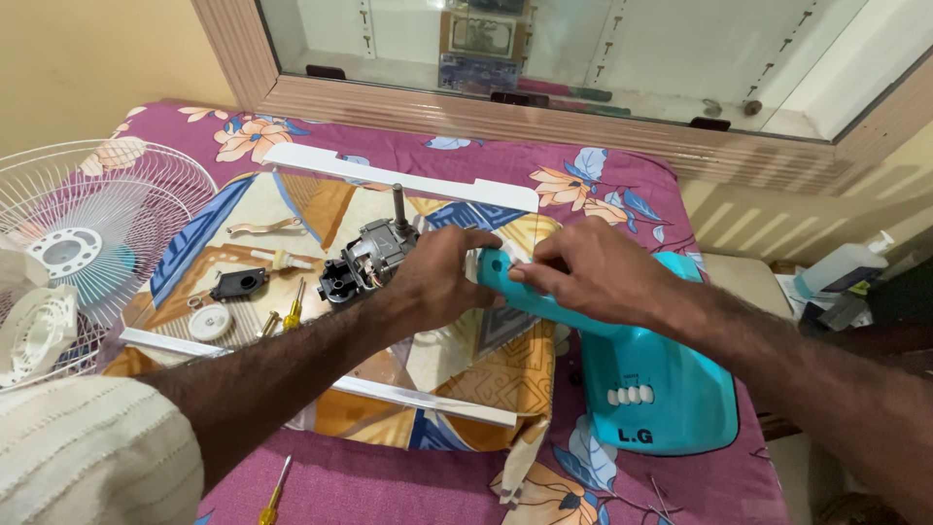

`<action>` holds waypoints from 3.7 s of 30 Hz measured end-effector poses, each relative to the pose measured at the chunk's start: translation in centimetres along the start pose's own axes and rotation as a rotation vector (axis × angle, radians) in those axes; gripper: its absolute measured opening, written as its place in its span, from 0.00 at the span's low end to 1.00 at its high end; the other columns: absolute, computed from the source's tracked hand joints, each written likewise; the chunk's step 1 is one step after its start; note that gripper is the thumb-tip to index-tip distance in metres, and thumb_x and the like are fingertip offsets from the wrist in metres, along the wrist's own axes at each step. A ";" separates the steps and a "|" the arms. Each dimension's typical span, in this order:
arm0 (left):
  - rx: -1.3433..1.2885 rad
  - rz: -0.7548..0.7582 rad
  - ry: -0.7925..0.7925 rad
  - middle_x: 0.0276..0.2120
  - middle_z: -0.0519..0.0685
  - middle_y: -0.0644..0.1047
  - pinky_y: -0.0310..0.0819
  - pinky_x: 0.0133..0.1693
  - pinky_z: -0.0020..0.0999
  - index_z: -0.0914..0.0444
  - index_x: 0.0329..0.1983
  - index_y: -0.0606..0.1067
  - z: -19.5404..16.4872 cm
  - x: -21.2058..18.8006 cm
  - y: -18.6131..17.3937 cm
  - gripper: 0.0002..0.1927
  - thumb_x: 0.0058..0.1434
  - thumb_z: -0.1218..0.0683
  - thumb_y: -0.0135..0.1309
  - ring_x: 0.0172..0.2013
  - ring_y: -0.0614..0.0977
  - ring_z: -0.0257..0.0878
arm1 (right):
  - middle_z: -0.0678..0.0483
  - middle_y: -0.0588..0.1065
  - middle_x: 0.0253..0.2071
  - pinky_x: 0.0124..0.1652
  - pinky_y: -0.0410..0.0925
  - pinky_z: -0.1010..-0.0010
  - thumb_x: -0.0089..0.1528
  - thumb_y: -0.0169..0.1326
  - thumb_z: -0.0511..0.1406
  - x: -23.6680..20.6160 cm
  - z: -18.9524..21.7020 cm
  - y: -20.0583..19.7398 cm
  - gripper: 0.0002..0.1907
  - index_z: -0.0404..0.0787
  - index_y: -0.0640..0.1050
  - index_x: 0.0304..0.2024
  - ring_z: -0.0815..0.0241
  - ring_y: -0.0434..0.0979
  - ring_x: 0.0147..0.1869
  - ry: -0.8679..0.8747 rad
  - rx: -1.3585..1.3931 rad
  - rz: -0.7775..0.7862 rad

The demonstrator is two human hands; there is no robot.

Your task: The person uses a screwdriver to remove screws from the teal fan housing and detaches the motor assembly. They then wipe the interior of the housing with a white cloth and continue to manipulate the motor and housing components on the table.

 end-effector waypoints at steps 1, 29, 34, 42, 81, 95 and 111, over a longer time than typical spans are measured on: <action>0.000 0.000 0.005 0.47 0.62 0.82 0.78 0.55 0.42 0.70 0.58 0.74 -0.1 0.0 0.0 0.36 0.46 0.54 0.71 0.48 0.85 0.49 | 0.49 0.73 0.17 0.25 0.65 0.62 0.66 0.51 0.53 0.2 -0.9 1.1 0.29 0.37 0.82 0.25 0.58 0.72 0.20 0.128 0.111 0.090; 0.009 0.068 -0.031 0.52 0.60 0.80 0.73 0.59 0.45 0.68 0.60 0.73 -0.2 0.5 0.7 0.35 0.50 0.53 0.70 0.52 0.83 0.48 | 0.53 0.83 0.34 0.31 0.76 0.68 0.56 0.63 0.41 -2.5 1.6 -2.5 0.21 0.36 0.82 0.48 0.65 0.83 0.33 -0.184 0.265 -0.287; 0.056 0.030 0.012 0.49 0.61 0.81 0.73 0.59 0.45 0.69 0.57 0.75 -0.6 0.3 0.1 0.34 0.49 0.53 0.72 0.52 0.82 0.50 | 0.49 0.81 0.26 0.30 0.73 0.66 0.62 0.59 0.45 -1.7 1.1 -2.4 0.17 0.38 0.85 0.39 0.61 0.82 0.27 -0.048 0.093 -0.286; 0.094 -0.039 0.151 0.43 0.62 0.80 0.73 0.51 0.49 0.71 0.52 0.76 -0.9 0.4 -0.4 0.34 0.43 0.52 0.76 0.48 0.81 0.55 | 0.51 0.75 0.19 0.29 0.69 0.64 0.67 0.48 0.52 1.1 -1.5 0.8 0.31 0.37 0.79 0.20 0.61 0.74 0.24 0.265 0.267 -0.045; -0.097 0.073 -0.162 0.40 0.60 0.85 0.83 0.46 0.37 0.66 0.53 0.79 1.0 1.2 1.7 0.35 0.40 0.51 0.76 0.40 0.88 0.46 | 0.48 0.83 0.38 0.40 0.78 0.67 0.60 0.61 0.41 -3.6 -1.2 -0.9 0.15 0.39 0.85 0.44 0.59 0.86 0.40 0.044 0.259 -0.327; 0.050 0.132 -0.044 0.39 0.56 0.85 0.80 0.50 0.40 0.66 0.47 0.81 -0.6 0.8 1.6 0.23 0.51 0.49 0.70 0.42 0.87 0.44 | 0.50 0.86 0.38 0.45 0.78 0.66 0.58 0.62 0.37 -2.5 -0.9 -1.2 0.16 0.40 0.85 0.48 0.60 0.88 0.43 0.045 0.313 -0.232; 0.055 0.057 0.098 0.40 0.57 0.84 0.79 0.49 0.44 0.66 0.50 0.79 -0.6 1.2 1.5 0.28 0.48 0.50 0.72 0.42 0.86 0.47 | 0.48 0.81 0.26 0.31 0.77 0.69 0.65 0.56 0.42 -0.2 -4.1 1.6 0.18 0.30 0.82 0.38 0.61 0.83 0.28 0.368 0.570 -0.068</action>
Point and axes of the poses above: each hand's wrist, its own x-axis towards the middle knuckle, its own y-axis out of the palm, z = x × y, the point moved 10 cm from there along x, towards the middle knuckle
